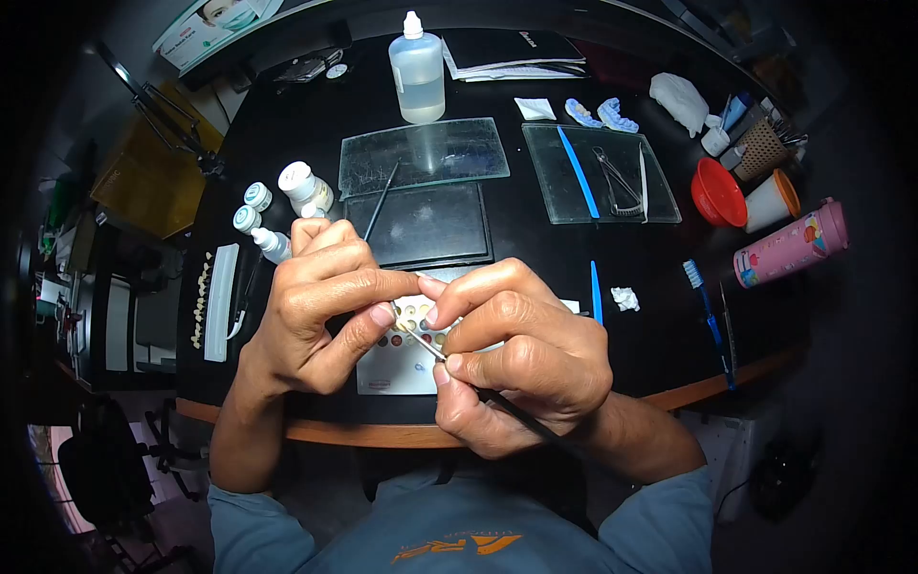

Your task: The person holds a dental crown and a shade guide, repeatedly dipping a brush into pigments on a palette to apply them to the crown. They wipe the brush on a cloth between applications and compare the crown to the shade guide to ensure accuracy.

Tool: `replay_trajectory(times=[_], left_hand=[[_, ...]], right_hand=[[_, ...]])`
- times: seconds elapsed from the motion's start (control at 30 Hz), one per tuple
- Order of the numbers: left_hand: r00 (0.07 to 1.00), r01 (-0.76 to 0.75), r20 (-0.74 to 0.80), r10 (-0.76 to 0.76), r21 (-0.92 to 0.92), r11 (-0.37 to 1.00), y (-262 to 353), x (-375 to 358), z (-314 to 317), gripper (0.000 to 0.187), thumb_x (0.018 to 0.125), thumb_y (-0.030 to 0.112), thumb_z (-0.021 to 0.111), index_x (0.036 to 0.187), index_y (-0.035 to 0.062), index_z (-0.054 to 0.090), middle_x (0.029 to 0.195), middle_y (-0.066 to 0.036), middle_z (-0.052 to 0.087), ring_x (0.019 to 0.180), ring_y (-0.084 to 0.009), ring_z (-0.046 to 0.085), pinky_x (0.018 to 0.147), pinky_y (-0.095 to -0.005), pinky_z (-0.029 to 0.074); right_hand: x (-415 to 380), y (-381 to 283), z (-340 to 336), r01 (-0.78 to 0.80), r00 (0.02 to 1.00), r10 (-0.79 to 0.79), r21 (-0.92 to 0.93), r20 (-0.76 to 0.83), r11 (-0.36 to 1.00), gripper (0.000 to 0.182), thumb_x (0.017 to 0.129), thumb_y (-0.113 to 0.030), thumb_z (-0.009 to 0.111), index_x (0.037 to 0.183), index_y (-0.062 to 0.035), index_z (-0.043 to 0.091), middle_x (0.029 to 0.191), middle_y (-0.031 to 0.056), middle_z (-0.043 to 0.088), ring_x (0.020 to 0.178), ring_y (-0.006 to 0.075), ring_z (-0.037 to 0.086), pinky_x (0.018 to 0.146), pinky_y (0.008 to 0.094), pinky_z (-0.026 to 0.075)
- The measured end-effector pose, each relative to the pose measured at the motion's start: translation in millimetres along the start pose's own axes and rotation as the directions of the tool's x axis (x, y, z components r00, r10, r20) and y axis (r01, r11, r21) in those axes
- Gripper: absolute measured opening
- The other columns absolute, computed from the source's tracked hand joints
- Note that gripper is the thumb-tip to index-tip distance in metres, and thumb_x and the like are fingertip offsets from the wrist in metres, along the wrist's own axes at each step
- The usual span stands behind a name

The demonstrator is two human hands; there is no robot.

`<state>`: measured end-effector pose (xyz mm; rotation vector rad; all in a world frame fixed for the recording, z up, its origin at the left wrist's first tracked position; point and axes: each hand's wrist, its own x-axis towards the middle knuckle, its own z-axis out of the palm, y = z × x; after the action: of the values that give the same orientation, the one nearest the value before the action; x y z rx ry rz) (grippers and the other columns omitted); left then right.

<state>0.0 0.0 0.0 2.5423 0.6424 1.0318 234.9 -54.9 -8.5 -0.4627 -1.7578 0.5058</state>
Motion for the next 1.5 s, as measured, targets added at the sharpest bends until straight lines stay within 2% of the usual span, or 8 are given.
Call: replay_trajectory(times=[0.27,0.37,1.07,1.2,1.3,1.37,1.43,1.5], left_hand=[[1.000,-0.011,-0.008,0.011,0.000,1.000,1,1,1,0.026,0.088,0.020,0.072,0.107,0.0051,0.084,0.070,-0.002,0.054,0.071,-0.0192,0.049,0.080,-0.0381,0.031],[1.000,0.013,-0.001,-0.013,-0.022,1.000,2,0,1,0.018,0.091,0.019,0.073,0.105,0.0110,0.083,0.073,-0.001,0.054,0.073,-0.0184,0.049,0.083,-0.0378,0.031],[1.000,0.014,-0.004,-0.014,-0.005,1.000,1,0,0,0.021,0.089,0.019,0.075,0.106,0.0111,0.083,0.073,0.000,0.055,0.074,-0.0184,0.050,0.083,-0.0377,0.032],[1.000,0.029,-0.008,-0.028,0.223,0.974,5,2,-2,0.023,0.088,0.016,0.078,0.110,0.0125,0.083,0.076,0.000,0.057,0.076,-0.0184,0.052,0.085,-0.0380,0.032],[0.997,0.078,-0.042,-0.066,0.417,0.905,6,2,-2,0.022,0.091,0.016,0.080,0.113,0.0129,0.083,0.078,-0.001,0.060,0.080,-0.0190,0.057,0.085,-0.0392,0.035],[0.994,0.109,-0.062,-0.090,0.473,0.874,2,1,-2,0.018,0.093,0.018,0.080,0.111,0.0139,0.082,0.080,-0.001,0.063,0.079,-0.0199,0.058,0.082,-0.0386,0.038],[0.993,0.118,-0.070,-0.095,0.539,0.834,1,2,-3,0.013,0.094,0.019,0.080,0.106,0.0127,0.080,0.080,-0.001,0.063,0.080,-0.0199,0.059,0.079,-0.0373,0.039],[0.990,0.129,-0.123,-0.072,0.560,0.819,0,1,-4,0.011,0.095,0.017,0.079,0.104,0.0102,0.079,0.081,-0.002,0.064,0.079,-0.0213,0.059,0.075,-0.0376,0.042]], right_hand=[[1,-3,-1,-0.003,1.000,0.003,0.002,0.007,1.000,0.019,0.074,0.011,0.074,0.084,-0.0014,0.064,0.080,0.0098,0.067,0.090,0.0284,0.072,0.090,0.0509,0.067],[1,-2,-1,-0.001,1.000,0.001,0.012,0.004,1.000,0.019,0.074,0.011,0.074,0.084,-0.0014,0.064,0.080,0.0100,0.067,0.090,0.0287,0.072,0.090,0.0511,0.067],[2,-3,-2,-0.002,1.000,0.001,0.055,0.008,0.998,0.017,0.073,0.010,0.071,0.082,-0.0018,0.062,0.078,0.0102,0.066,0.089,0.0292,0.071,0.092,0.0526,0.065],[2,9,-9,0.009,0.996,0.000,0.113,-0.086,0.994,0.017,0.075,0.011,0.067,0.086,-0.0014,0.061,0.078,0.0120,0.066,0.090,0.0280,0.068,0.095,0.0540,0.064],[2,19,-16,-0.028,0.977,0.045,0.081,-0.210,0.996,0.014,0.079,0.009,0.067,0.086,-0.0004,0.061,0.084,0.0119,0.065,0.094,0.0245,0.067,0.098,0.0477,0.062],[2,29,-20,-0.070,0.962,0.070,0.011,-0.263,0.998,0.009,0.084,0.007,0.065,0.089,0.0012,0.061,0.092,0.0121,0.064,0.092,0.0182,0.068,0.094,0.0367,0.061],[7,23,-22,-0.160,0.930,0.156,0.016,-0.331,0.987,0.007,0.087,0.005,0.067,0.089,0.0022,0.061,0.094,0.0122,0.064,0.091,0.0165,0.070,0.090,0.0318,0.062],[7,26,-23,-0.185,0.924,0.140,-0.093,-0.356,0.978,0.007,0.091,0.002,0.074,0.094,0.0027,0.067,0.096,0.0118,0.068,0.090,0.0154,0.072,0.086,0.0292,0.062]])
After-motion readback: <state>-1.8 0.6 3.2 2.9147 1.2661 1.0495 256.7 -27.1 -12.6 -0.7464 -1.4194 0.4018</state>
